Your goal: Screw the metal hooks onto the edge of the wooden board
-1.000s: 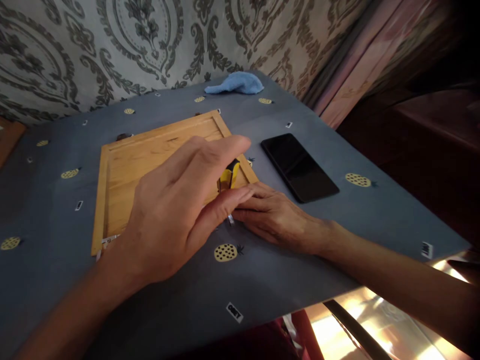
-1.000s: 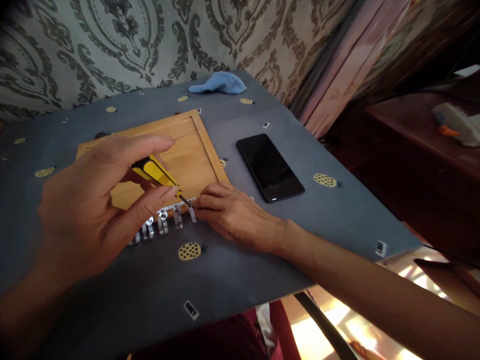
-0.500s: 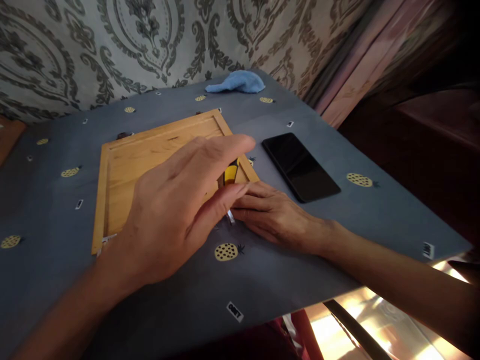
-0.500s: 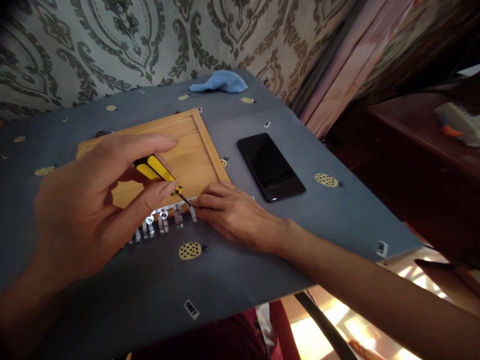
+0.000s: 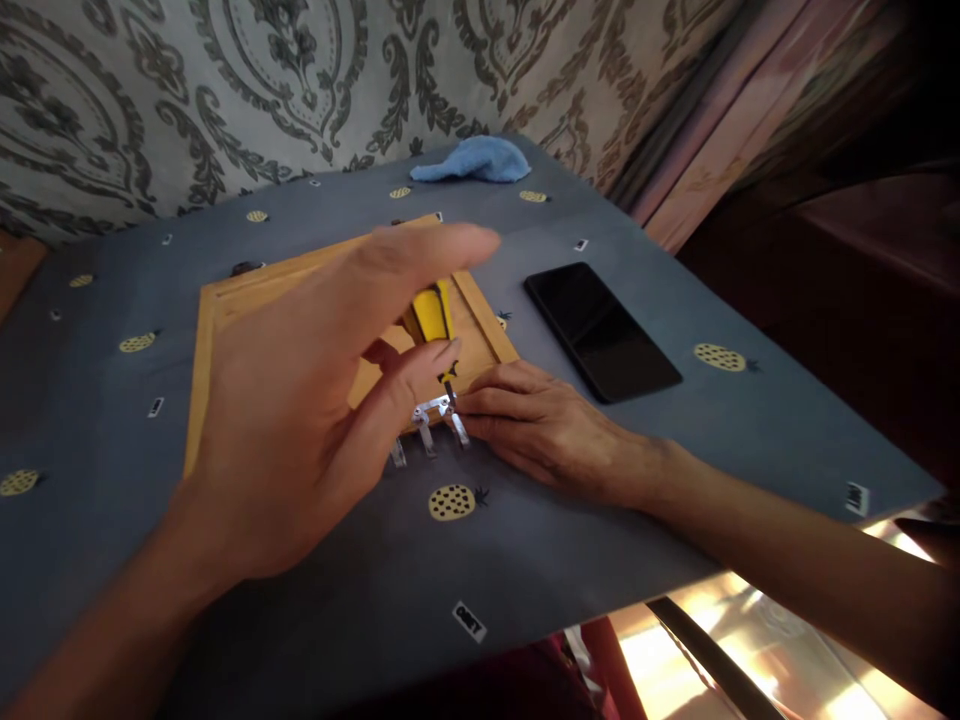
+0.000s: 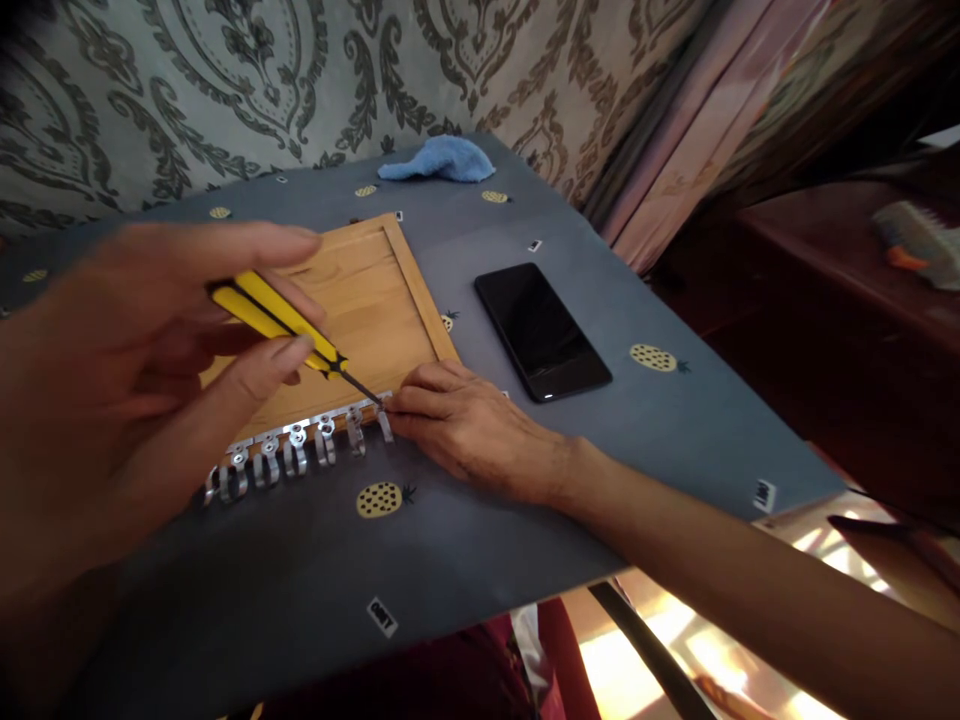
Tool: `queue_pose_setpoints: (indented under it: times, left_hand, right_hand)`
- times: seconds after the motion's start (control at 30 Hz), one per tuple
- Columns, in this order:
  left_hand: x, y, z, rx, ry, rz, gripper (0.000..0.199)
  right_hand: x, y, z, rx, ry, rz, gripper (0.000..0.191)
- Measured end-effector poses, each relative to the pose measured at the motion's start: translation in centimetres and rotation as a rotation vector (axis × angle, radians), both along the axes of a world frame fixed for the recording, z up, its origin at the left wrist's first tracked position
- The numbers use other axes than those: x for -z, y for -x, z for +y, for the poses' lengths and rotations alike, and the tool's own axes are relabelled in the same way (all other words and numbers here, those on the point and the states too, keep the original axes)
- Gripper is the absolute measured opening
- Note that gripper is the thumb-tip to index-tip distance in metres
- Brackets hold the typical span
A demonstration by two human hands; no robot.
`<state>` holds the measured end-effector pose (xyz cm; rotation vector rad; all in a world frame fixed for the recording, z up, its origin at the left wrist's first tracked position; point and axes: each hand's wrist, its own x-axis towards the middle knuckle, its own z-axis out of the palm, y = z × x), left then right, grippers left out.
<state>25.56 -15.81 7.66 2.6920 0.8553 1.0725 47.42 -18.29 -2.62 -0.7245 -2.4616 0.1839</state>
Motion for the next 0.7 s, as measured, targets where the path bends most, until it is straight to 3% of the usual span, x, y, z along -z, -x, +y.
queue_pose_setpoints:
  times: [0.1, 0.37, 0.7]
  left_hand:
    - [-0.2, 0.2, 0.1, -0.02, 0.038, -0.034, 0.036]
    - [0.6, -0.4, -0.1, -0.125, -0.071, 0.154, 0.032]
    - [1.0, -0.5, 0.2, -0.055, -0.051, 0.138, 0.031]
  right_hand:
    - [0.1, 0.0, 0.0, -0.009, -0.003, 0.008, 0.025]
    - [0.2, -0.1, 0.0, -0.007, -0.014, 0.002, 0.026]
    - [0.2, 0.0, 0.1, -0.01, -0.03, 0.022, 0.024]
